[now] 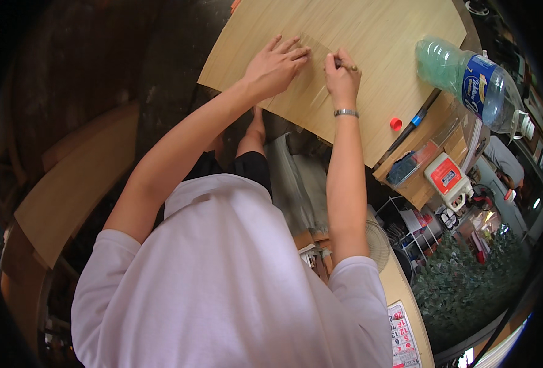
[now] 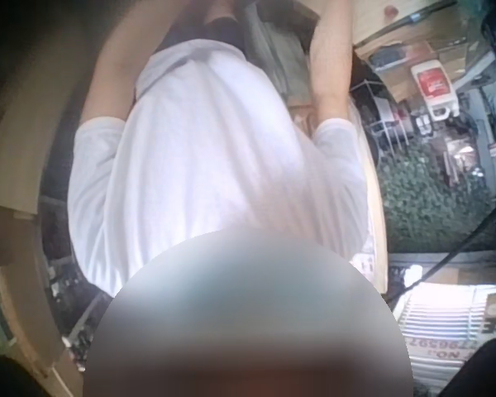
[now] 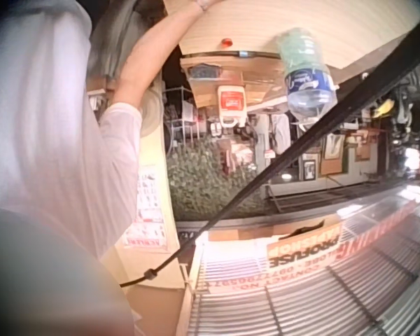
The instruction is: The person repeatedly dips a brush into a small container and applies a clear liquid finish to a light-colored wooden board on a workbench. They work in sections, creating visible wet streaks, and occasionally reposition the board or adjust the brush. A large water bottle and other containers are present on the bench.
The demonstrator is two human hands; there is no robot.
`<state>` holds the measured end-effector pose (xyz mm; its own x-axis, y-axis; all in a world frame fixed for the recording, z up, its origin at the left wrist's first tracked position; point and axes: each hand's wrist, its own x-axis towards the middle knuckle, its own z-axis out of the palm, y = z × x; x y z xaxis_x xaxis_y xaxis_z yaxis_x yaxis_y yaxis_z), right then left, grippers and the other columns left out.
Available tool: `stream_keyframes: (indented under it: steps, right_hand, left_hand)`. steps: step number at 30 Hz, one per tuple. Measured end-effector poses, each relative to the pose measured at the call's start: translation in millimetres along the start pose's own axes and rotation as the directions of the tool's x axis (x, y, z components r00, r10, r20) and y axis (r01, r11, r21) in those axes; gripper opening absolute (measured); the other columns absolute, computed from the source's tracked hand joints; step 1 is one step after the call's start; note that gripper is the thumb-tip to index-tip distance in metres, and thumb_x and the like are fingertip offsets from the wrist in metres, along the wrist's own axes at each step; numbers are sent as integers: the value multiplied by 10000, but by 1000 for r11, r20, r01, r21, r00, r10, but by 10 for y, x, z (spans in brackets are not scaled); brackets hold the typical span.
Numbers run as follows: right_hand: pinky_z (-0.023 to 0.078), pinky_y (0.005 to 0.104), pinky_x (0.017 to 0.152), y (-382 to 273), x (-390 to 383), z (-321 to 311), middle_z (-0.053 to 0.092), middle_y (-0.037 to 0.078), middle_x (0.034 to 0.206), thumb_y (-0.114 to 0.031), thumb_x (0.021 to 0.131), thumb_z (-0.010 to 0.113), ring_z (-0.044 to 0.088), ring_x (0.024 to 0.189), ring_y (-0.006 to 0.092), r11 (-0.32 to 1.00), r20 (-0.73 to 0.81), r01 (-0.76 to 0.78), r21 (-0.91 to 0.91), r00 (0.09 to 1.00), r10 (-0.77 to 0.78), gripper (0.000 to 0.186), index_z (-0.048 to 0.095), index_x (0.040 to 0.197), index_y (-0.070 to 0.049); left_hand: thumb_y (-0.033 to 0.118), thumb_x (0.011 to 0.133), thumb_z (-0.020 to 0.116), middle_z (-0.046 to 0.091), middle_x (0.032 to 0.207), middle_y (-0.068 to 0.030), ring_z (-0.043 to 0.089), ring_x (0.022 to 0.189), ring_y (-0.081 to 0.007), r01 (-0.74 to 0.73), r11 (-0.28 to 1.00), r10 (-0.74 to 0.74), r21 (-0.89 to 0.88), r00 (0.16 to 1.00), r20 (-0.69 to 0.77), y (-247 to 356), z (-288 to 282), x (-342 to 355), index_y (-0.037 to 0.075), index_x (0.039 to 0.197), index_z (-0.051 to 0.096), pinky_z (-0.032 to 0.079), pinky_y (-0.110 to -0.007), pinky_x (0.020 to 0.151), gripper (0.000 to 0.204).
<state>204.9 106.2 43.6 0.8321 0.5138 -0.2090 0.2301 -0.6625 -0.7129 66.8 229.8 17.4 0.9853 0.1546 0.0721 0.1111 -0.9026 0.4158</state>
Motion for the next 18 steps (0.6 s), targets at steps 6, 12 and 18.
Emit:
stream_keyframes:
  steps: [6, 12, 18]
  right_hand:
    - [469, 323, 573, 22, -728, 125, 624, 129, 668, -111, 899, 606, 626, 595, 214, 990, 40, 1, -140, 999, 5, 171, 524, 795, -2]
    - [460, 331, 569, -30, -863, 143, 613, 152, 670, -100, 903, 598, 610, 581, 241, 995, 21, 27, -93, 999, -25, 141, 548, 815, -1]
    - [460, 358, 564, 58, -990, 182, 592, 168, 662, -86, 883, 608, 612, 594, 302, 987, -4, 82, -139, 997, -83, 137, 539, 801, -1]
  left_hand:
    - [199, 943, 491, 508, 1408, 34, 349, 1391, -206, 7, 1000, -7, -18, 1000, 3, -17, -32, -1, 128, 1274, 608, 236, -462, 1164, 359]
    - [150, 891, 534, 516, 1402, 40, 362, 1384, -212, 13, 1000, -13, -23, 1000, 3, -4, -78, -7, 126, 1274, 611, 240, -457, 1163, 392]
    - [138, 872, 548, 515, 1403, 42, 362, 1384, -216, 5, 1000, -5, -6, 1000, 19, -13, -68, -2, 131, 1281, 605, 240, -460, 1166, 413]
